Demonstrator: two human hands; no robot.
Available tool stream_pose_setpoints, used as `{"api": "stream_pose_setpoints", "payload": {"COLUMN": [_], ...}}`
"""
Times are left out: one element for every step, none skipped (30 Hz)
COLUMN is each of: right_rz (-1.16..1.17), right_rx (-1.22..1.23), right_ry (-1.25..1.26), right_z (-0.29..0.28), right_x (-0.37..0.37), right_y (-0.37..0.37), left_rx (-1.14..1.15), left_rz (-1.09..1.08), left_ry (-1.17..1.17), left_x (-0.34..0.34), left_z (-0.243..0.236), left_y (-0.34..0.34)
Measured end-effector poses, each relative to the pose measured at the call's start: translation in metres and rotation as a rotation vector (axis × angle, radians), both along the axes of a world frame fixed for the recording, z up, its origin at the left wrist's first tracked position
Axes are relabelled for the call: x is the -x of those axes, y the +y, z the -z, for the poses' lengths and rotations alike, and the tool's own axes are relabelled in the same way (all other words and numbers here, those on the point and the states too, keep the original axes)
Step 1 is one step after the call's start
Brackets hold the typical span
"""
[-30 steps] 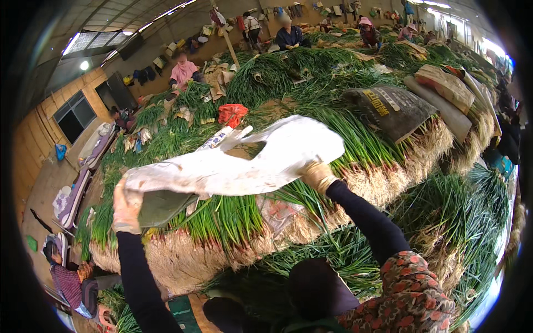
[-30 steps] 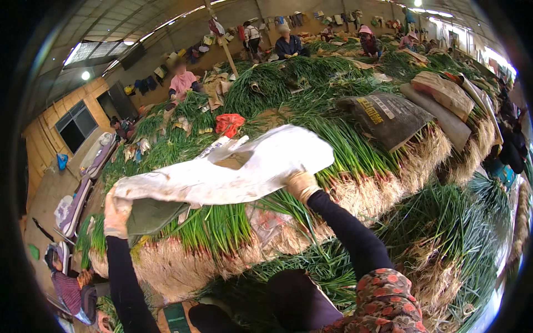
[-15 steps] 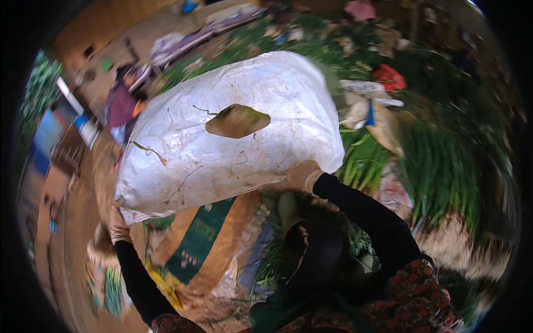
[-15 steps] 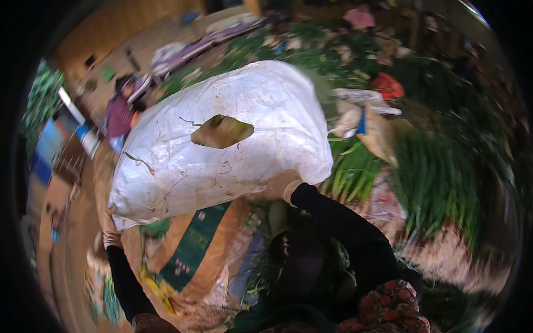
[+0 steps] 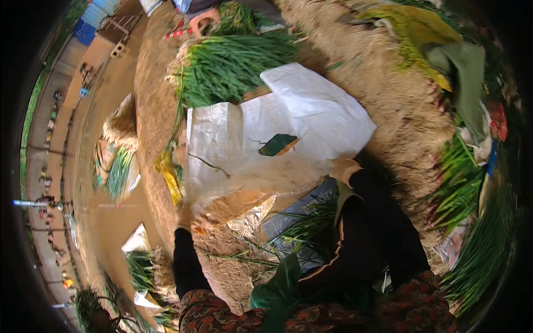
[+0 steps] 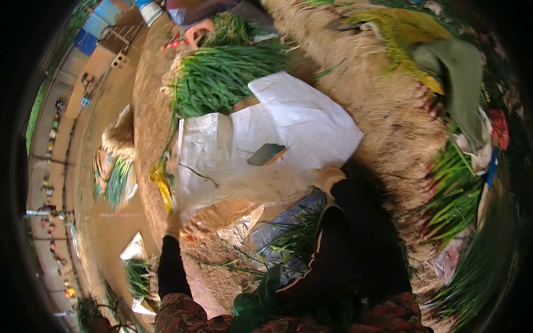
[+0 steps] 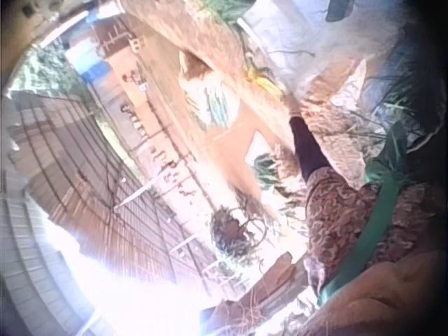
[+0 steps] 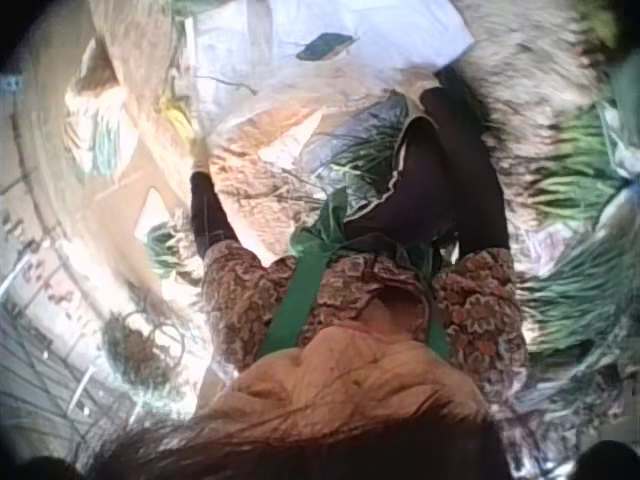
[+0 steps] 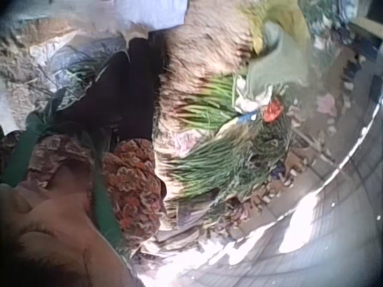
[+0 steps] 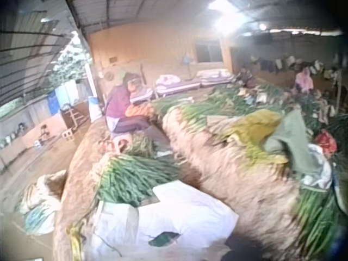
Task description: The person bunches green stalks by hand, gathers them into a white wrap, and secures the bundle with a tie.
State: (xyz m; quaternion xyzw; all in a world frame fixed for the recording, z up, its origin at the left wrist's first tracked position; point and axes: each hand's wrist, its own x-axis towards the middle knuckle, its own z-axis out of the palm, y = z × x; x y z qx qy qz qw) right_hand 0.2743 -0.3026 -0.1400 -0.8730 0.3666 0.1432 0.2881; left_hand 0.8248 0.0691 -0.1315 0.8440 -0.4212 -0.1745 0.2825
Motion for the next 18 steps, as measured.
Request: {"api": "stream_pose_setpoints", "payload": {"right_rz": [0.023,0.049,0.133,0.228,0.290,0.346,0.383,0.440,0.505,0.773,0.967,1.053,1.272,1.602,1.349,0.953,0.538,0.578], "right_rx": [-0.027,-0.047,-0.060,-0.066,-0.056,-0.049,-0.044,-0.025,0.018,-0.341,-0.730,-0.695,-1.176,-0.870,-0.743,-0.391,-0.001,0.017], "right_ry": [0.000,-0.001,-0.049,-0.085,-0.073,-0.078,-0.091,-0.095,-0.053,-0.130,-0.292,-0.600,-0.990,-0.767,-0.566,0.312,0.544,0.562], "right_z": [-0.001,-0.002,0.007,0.015,0.006,-0.017,-0.049,-0.073,-0.087,-0.098,-0.104,-0.086,-0.089,-0.079,-0.052,-0.112,-0.133,-0.152], "right_x": [0.010,0.024,0.050,0.081,0.108,0.129,0.149,0.173,0.202,0.225,0.226,0.252,0.227,0.281,0.390,0.338,0.349,0.369], "right_y": [0.002,0.003,-0.001,-0.004,-0.004,0.000,0.008,0.017,0.027,0.033,0.039,0.065,0.057,0.082,0.116,0.099,0.119,0.140], "left_rx": [-0.201,-0.400,-0.350,-0.282,-0.272,-0.265,-0.150,-0.015,-0.213,0.090,0.011,0.233,-0.077,0.280,0.177,0.025,-0.003,-0.028], "left_rz": [-0.170,-0.333,-0.264,-0.175,-0.067,0.033,0.153,0.287,0.352,0.429,0.377,0.342,0.466,0.267,0.248,0.246,0.255,0.243], "left_ry": [-0.155,-0.311,-0.627,-0.927,-0.735,-0.559,-0.590,-0.610,-0.589,-0.641,-0.645,-0.529,-0.977,-0.524,-0.367,-0.398,-0.390,-0.379], "left_x": [0.013,0.030,0.053,0.082,0.109,0.129,0.142,0.158,0.185,0.187,0.124,0.115,0.016,0.076,0.148,0.159,0.181,0.186], "left_z": [0.019,0.036,0.047,0.053,0.051,0.046,0.050,0.061,0.078,0.102,0.130,0.157,0.151,0.192,0.209,0.196,0.180,0.166], "left_y": [0.004,0.006,-0.021,-0.064,-0.104,-0.134,-0.164,-0.197,-0.236,-0.249,-0.198,-0.183,-0.108,-0.114,-0.166,-0.172,-0.197,-0.197]}}
